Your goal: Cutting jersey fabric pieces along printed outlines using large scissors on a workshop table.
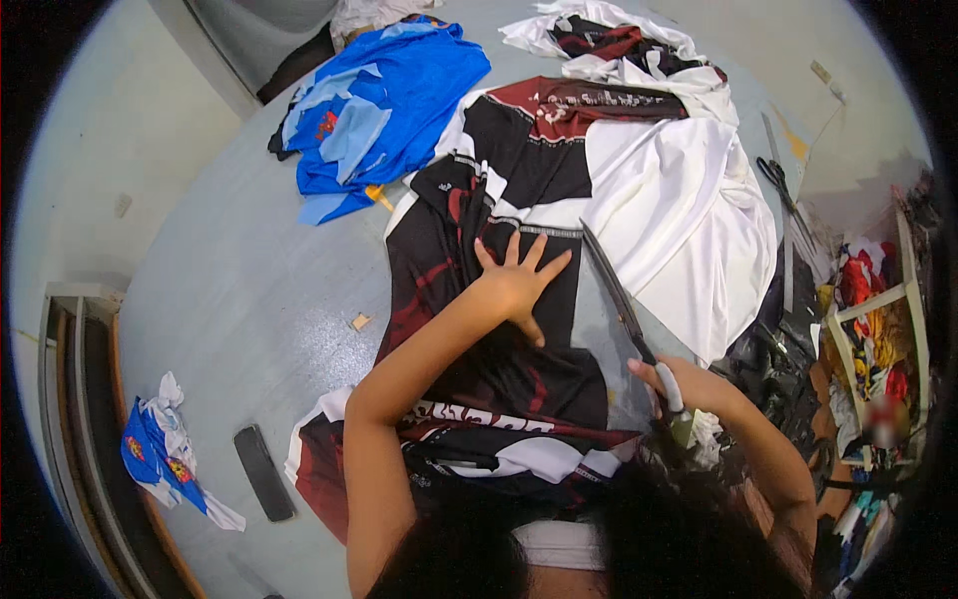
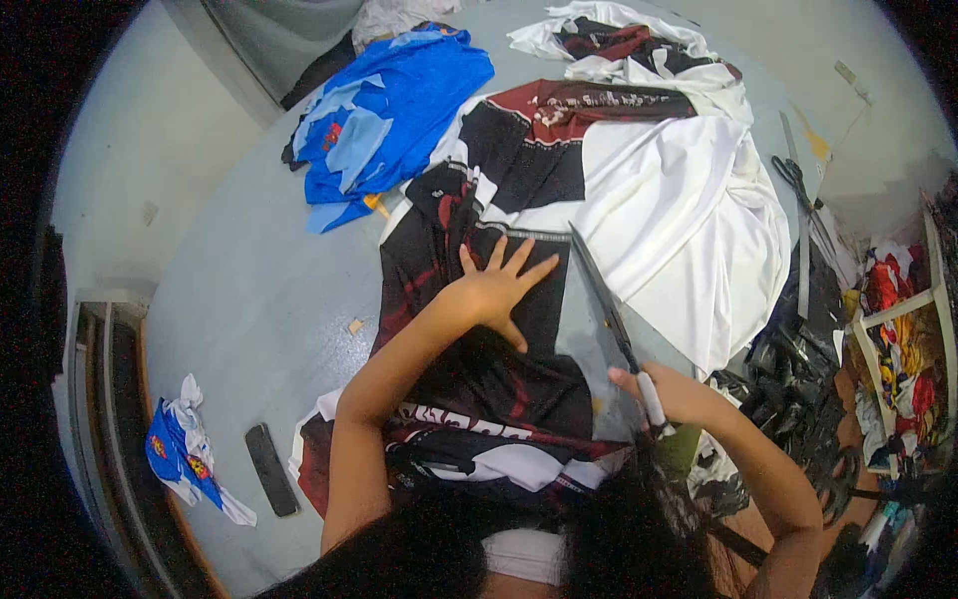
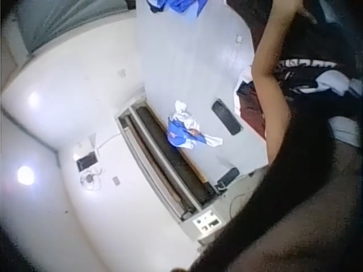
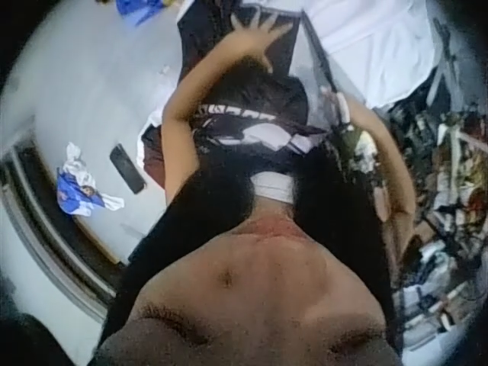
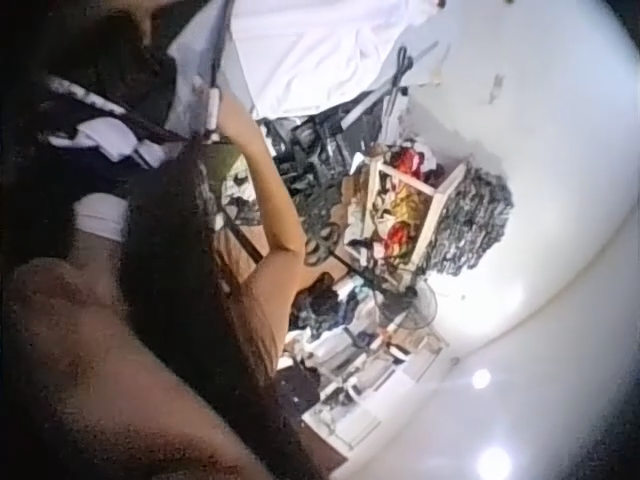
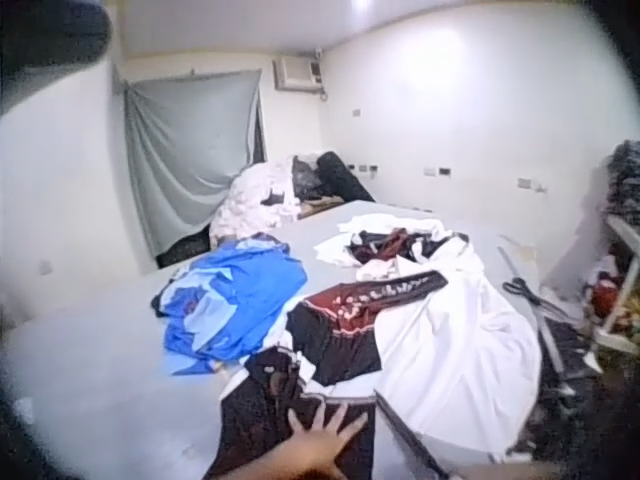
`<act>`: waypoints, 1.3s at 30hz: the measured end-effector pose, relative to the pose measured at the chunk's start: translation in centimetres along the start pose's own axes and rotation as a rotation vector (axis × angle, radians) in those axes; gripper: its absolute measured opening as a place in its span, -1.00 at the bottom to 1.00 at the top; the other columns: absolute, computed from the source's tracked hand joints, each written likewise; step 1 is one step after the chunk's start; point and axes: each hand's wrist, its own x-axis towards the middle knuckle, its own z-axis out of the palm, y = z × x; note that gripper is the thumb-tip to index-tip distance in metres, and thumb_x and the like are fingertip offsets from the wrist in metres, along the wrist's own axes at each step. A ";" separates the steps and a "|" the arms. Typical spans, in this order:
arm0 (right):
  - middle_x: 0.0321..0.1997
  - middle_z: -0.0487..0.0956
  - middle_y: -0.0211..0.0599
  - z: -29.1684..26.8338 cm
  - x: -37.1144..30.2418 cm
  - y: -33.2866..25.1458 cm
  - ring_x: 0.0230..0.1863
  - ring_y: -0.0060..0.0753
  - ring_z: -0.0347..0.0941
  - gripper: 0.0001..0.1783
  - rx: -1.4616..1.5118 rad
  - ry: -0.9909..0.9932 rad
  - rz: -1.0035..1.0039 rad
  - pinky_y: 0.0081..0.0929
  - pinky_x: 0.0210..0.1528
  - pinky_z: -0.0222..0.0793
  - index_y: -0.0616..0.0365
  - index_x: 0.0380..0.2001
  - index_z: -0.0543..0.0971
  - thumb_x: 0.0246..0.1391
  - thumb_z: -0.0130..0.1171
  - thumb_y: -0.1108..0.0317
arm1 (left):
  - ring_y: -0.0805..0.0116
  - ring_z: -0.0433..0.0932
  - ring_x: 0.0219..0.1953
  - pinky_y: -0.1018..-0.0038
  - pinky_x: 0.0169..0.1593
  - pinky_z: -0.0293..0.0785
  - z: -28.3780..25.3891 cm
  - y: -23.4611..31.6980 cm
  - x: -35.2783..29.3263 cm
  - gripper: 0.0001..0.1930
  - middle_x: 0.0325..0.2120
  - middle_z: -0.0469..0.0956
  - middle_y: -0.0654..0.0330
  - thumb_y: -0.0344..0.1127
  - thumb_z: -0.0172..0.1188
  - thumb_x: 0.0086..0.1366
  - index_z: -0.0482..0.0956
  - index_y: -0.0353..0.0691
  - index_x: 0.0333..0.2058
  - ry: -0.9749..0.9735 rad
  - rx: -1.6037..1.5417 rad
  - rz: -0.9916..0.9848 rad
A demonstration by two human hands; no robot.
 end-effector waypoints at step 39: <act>-0.49 0.42 -0.42 -10.0 -6.4 8.7 -0.52 -0.61 0.39 -0.54 -0.095 -0.469 -0.010 -0.56 -0.51 0.31 0.17 -0.34 0.41 -0.08 0.40 0.09 | 0.17 0.37 0.16 0.20 0.22 0.23 12.9 6.4 -11.3 -0.57 0.06 0.44 0.12 -0.32 0.13 0.21 0.42 -0.24 0.07 0.766 -0.128 0.203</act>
